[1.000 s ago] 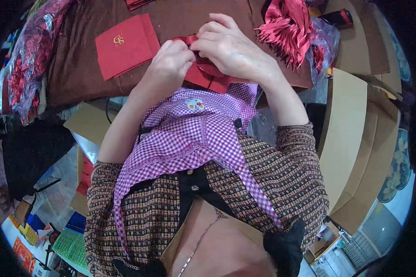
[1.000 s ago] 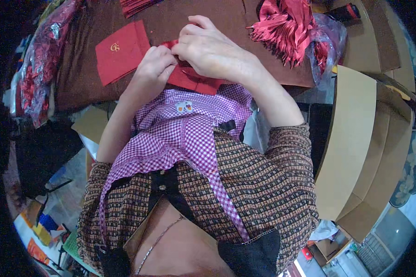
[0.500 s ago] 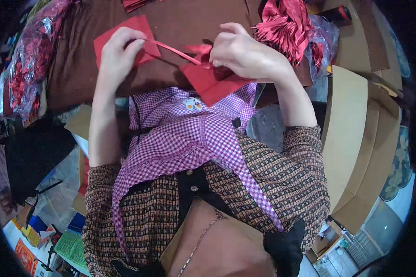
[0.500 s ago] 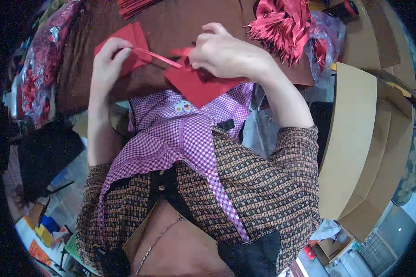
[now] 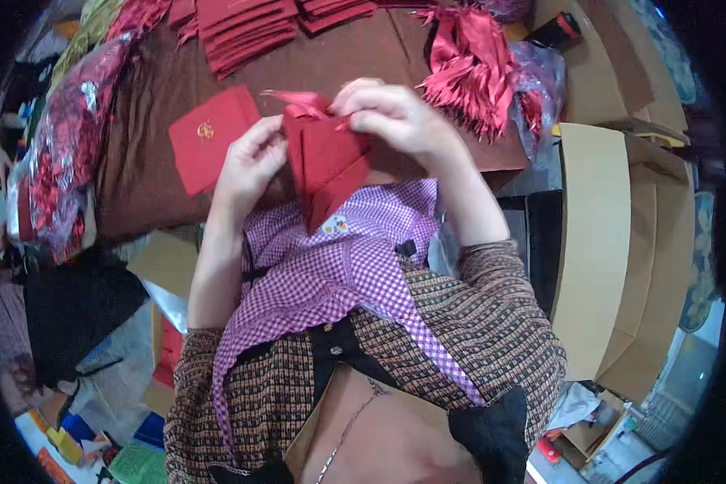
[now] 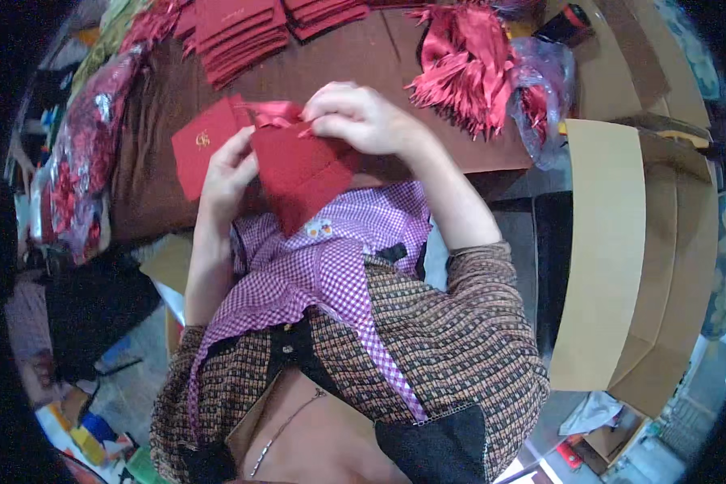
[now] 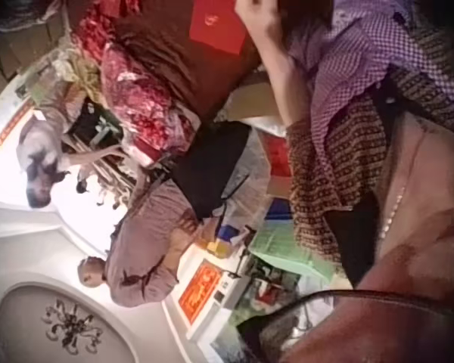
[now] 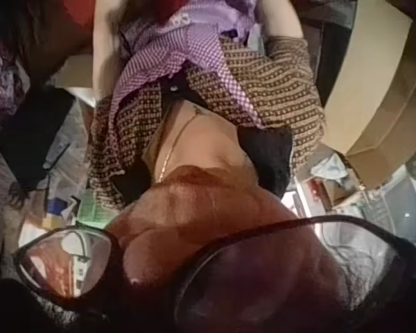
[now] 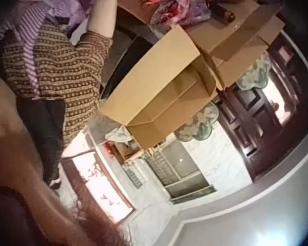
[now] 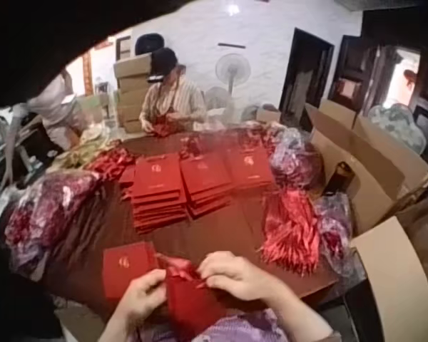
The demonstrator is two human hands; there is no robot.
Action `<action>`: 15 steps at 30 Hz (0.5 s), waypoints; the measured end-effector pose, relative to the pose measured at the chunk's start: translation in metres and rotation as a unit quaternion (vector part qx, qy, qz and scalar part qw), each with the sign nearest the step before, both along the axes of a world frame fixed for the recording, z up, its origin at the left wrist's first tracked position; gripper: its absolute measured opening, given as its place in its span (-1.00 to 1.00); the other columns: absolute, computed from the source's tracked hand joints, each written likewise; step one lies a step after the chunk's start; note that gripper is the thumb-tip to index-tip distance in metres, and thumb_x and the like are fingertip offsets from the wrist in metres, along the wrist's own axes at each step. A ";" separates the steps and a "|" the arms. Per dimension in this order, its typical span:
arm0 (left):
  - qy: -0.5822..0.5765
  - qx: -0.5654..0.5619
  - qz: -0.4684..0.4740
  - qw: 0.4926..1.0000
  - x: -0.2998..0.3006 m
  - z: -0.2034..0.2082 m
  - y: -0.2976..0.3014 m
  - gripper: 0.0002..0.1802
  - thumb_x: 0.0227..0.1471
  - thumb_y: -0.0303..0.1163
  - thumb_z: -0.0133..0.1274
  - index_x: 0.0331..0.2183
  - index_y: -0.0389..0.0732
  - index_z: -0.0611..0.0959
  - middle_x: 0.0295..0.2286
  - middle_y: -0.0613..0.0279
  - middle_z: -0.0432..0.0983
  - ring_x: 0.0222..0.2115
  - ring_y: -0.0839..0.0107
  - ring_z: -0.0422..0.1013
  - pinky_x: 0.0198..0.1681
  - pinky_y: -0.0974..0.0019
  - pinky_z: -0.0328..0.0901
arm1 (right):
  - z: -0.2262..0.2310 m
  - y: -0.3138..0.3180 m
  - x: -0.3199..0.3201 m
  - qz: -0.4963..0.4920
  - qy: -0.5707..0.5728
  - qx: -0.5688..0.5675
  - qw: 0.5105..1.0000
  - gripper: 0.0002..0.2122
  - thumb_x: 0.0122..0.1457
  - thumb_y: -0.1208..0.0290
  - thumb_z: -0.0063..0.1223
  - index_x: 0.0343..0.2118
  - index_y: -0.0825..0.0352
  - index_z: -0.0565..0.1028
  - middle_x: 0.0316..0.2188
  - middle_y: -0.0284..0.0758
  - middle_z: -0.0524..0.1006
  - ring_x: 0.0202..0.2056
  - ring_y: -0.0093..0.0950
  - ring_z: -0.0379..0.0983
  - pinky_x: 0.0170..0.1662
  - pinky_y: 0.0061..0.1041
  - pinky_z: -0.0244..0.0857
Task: The person assembles red gift bags by threading ribbon handles into the bags and folding them by hand.
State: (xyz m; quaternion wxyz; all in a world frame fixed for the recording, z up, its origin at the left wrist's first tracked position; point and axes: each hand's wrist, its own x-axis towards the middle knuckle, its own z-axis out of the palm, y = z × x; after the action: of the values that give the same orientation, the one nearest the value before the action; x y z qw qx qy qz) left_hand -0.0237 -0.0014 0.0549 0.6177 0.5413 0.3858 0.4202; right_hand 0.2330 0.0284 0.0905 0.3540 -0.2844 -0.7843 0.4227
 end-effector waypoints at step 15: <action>0.040 0.044 0.088 0.994 -0.011 -0.043 0.013 -0.68 0.09 -0.53 -0.08 -0.07 -0.33 0.40 -0.24 0.11 0.49 -0.26 0.44 0.45 -0.23 0.40 0.37 | -0.077 0.006 -0.072 0.064 0.279 -0.154 0.946 -0.75 0.17 0.31 -0.01 -0.22 0.40 0.51 0.09 -0.19 0.26 0.12 -0.33 0.17 0.17 -0.34 0.01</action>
State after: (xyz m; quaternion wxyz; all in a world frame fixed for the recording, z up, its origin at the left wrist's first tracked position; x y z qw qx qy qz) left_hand -0.0347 0.0114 0.0122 0.5377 0.5484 0.4372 0.4680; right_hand 0.1611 0.0341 0.0134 0.4824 -0.1550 -0.5965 0.6224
